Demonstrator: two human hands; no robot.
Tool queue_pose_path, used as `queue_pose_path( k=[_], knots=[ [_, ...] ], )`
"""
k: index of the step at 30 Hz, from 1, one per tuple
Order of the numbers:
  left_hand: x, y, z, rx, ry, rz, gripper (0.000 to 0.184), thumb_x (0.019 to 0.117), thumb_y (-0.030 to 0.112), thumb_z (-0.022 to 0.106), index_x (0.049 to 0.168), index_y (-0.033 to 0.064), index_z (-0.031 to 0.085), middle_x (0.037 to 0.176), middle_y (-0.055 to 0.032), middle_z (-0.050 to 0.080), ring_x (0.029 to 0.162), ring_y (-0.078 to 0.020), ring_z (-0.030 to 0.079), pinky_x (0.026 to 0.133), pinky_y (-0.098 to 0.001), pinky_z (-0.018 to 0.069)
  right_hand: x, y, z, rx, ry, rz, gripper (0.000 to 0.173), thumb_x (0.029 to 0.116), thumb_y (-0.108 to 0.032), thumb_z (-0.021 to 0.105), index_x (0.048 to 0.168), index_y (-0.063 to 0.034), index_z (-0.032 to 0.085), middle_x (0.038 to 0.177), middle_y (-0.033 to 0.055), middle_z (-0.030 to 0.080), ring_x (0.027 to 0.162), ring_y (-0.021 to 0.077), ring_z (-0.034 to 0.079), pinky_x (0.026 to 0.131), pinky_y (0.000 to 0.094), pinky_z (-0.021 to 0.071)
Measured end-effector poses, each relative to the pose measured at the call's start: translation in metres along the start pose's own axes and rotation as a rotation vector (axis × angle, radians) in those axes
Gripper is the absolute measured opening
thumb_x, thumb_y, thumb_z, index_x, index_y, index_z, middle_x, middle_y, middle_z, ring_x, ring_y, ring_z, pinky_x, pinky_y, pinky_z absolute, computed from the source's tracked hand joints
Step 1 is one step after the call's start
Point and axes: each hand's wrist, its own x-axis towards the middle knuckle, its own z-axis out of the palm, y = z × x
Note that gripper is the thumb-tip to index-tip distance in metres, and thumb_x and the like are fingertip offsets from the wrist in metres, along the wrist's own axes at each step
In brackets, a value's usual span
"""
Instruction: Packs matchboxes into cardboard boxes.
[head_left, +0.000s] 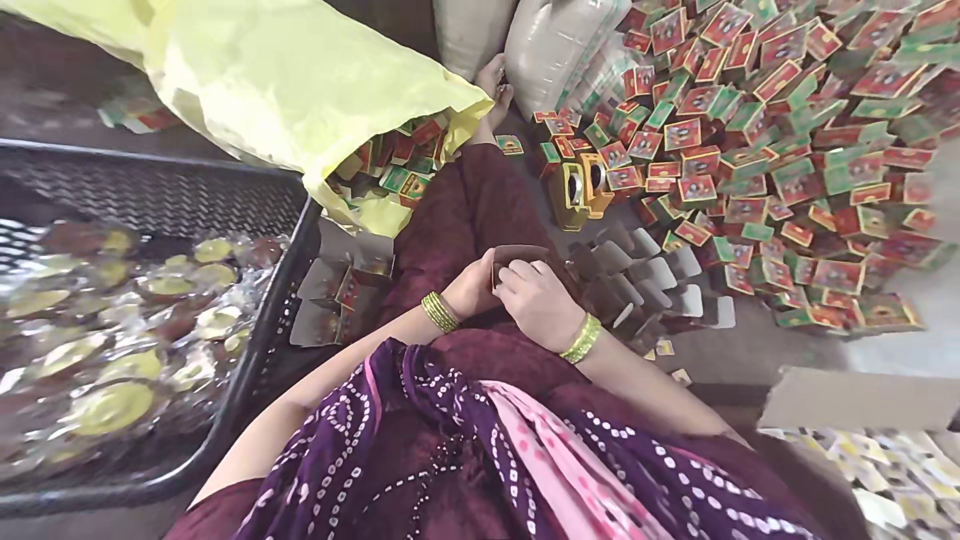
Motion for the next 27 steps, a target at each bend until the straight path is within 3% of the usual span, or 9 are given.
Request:
queue_pose_path(
  k=[6,8,10,13,15,18,21,24,27],
  knots=[
    [0.001,-0.003,0.003,-0.008,0.012,0.049,0.080,0.0806,0.033,0.082,0.141,-0.0035,0.045,0.119,-0.0107,0.068,0.112,-0.0106,0.066,0.103,-0.0336,0.0528,-0.003,0.018,-0.006,0.150,-0.020,0.002,0.029,0.1057,-0.026,0.051,0.099,-0.0100,0.075,0.102,0.0058,0.075,0.113,0.0287,0.066,0.090,0.0553,0.0503],
    [0.001,-0.004,0.004,-0.036,0.099,0.128,0.093,0.0806,0.034,0.085,0.145,-0.0101,0.034,0.125,-0.0174,0.065,0.118,-0.0135,0.064,0.106,-0.0342,0.0520,-0.010,0.028,-0.010,0.294,0.213,0.087,0.024,0.1041,-0.027,0.058,0.103,-0.0142,0.078,0.103,-0.0012,0.077,0.117,0.0202,0.065,0.103,0.0512,0.0473],
    [0.000,0.002,0.004,-0.108,0.171,0.130,0.109,0.0791,0.037,0.088,0.149,-0.0097,0.018,0.135,-0.0194,0.058,0.125,-0.0135,0.060,0.109,-0.0332,0.0499,-0.018,0.038,-0.012,0.464,0.524,0.241,0.015,0.0972,-0.023,0.069,0.100,-0.0095,0.075,0.101,0.0037,0.074,0.111,0.0198,0.066,0.103,0.0461,0.0505],
    [-0.001,0.002,0.009,-0.192,0.226,0.110,0.123,0.0757,0.038,0.090,0.153,-0.0075,0.006,0.136,-0.0201,0.056,0.124,-0.0156,0.061,0.106,-0.0360,0.0535,-0.032,0.055,-0.004,0.855,0.595,0.473,0.030,0.0944,-0.021,0.073,0.118,-0.0043,0.066,0.124,0.0122,0.065,0.115,0.0219,0.062,0.098,0.0400,0.0539],
    [-0.001,0.002,0.011,-0.233,0.208,0.137,0.119,0.0771,0.039,0.090,0.152,-0.0066,0.009,0.137,-0.0215,0.056,0.123,-0.0164,0.063,0.105,-0.0357,0.0548,-0.041,0.059,0.009,1.092,0.491,0.534,0.035,0.0953,-0.022,0.071,0.126,-0.0046,0.069,0.138,0.0136,0.060,0.120,0.0223,0.061,0.099,0.0388,0.0554],
    [-0.001,0.006,0.008,-0.243,0.126,0.164,0.100,0.0809,0.040,0.086,0.148,-0.0079,0.030,0.133,-0.0197,0.060,0.120,-0.0156,0.064,0.104,-0.0347,0.0549,-0.047,0.052,0.029,1.204,0.362,0.433,0.046,0.0992,-0.026,0.066,0.134,0.0023,0.064,0.142,0.0185,0.058,0.130,0.0217,0.058,0.109,0.0368,0.0505],
    [0.000,0.000,0.006,-0.228,0.056,0.266,0.068,0.0860,0.035,0.083,0.133,-0.0039,0.053,0.124,-0.0154,0.065,0.115,-0.0174,0.065,0.102,-0.0375,0.0557,-0.048,0.048,0.049,1.124,0.372,0.302,0.044,0.1042,-0.036,0.059,0.122,0.0031,0.068,0.125,0.0151,0.068,0.120,0.0187,0.062,0.107,0.0382,0.0512],
    [0.002,-0.001,0.007,-0.227,0.043,0.248,0.049,0.0887,0.035,0.080,0.115,-0.0005,0.060,0.113,-0.0120,0.068,0.106,-0.0135,0.067,0.095,-0.0346,0.0567,-0.045,0.047,0.050,0.888,0.360,0.306,0.046,0.1055,-0.045,0.053,0.107,-0.0018,0.069,0.110,0.0133,0.068,0.111,0.0188,0.063,0.102,0.0387,0.0511],
    [0.003,0.004,0.007,-0.285,0.094,0.103,0.051,0.0865,0.032,0.082,0.117,-0.0017,0.059,0.111,-0.0097,0.069,0.103,-0.0117,0.068,0.094,-0.0337,0.0577,-0.037,0.042,0.045,0.934,0.536,0.383,0.032,0.0965,-0.027,0.072,0.110,0.0013,0.067,0.117,0.0169,0.065,0.113,0.0216,0.063,0.099,0.0380,0.0545]
  ],
)
